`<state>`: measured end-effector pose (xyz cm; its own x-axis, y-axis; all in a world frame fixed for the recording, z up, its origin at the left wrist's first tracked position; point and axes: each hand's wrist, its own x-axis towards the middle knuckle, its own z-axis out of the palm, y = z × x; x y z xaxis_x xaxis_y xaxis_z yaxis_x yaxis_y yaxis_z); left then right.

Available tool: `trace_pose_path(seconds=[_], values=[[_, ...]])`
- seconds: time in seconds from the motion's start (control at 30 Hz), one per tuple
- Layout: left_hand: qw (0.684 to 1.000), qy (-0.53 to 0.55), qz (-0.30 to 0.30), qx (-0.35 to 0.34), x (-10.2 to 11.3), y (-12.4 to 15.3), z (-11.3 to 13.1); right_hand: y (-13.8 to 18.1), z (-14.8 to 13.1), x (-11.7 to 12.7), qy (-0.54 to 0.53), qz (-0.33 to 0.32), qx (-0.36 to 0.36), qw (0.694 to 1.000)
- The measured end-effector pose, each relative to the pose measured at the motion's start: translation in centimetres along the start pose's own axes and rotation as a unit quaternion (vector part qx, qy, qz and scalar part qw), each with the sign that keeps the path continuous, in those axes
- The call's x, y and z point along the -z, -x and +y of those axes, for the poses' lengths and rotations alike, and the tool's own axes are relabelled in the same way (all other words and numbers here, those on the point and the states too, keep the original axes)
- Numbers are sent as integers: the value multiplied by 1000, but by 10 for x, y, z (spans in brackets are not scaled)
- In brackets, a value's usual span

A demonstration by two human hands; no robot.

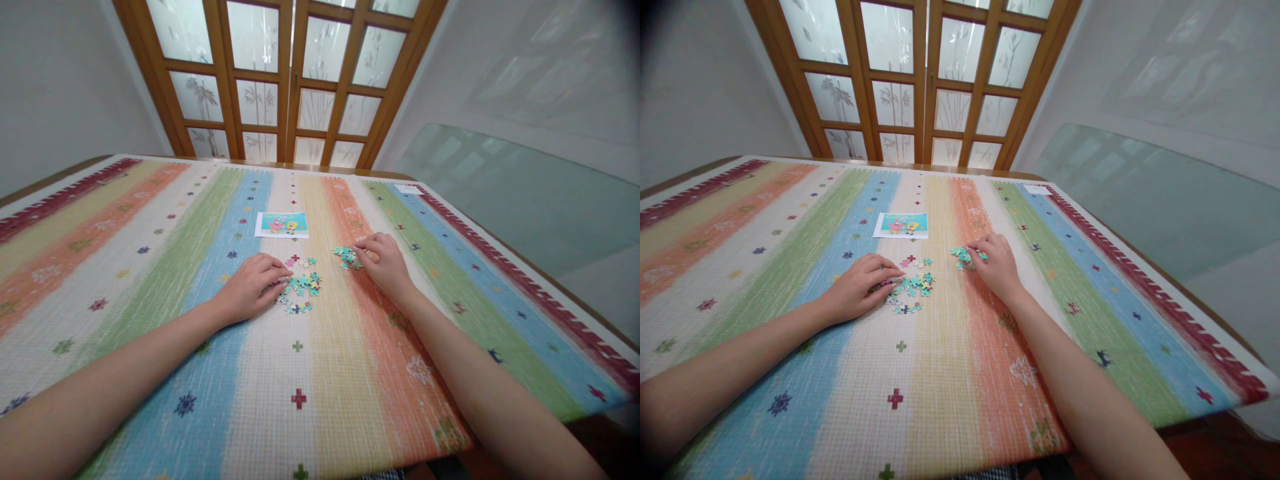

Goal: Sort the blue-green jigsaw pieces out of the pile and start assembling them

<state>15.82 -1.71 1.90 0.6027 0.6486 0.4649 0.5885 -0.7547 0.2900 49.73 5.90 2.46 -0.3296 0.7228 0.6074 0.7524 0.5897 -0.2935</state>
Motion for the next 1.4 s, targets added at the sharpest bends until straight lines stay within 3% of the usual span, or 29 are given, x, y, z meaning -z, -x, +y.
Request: trace_pose_path(seconds=[0.17, 0.27, 0.4, 0.63, 1.4], values=[[1000, -1, -6, 3, 1, 0, 1, 2, -48, 5, -30, -113, 178, 977], [1000, -2, -7, 7, 1, 0, 1, 4, -66, 8, -33, -163, 216, 962], [1000, -1, -6, 8, 1, 0, 1, 7, -73, 6, -22, -197, 217, 956], [1000, 0, -10, 13, 2, -1, 2, 10, -70, -7, 40, -165, 187, 968], [1000, 2, -8, 14, 2, 0, 1, 10, -72, -1, -32, -225, 210, 951]])
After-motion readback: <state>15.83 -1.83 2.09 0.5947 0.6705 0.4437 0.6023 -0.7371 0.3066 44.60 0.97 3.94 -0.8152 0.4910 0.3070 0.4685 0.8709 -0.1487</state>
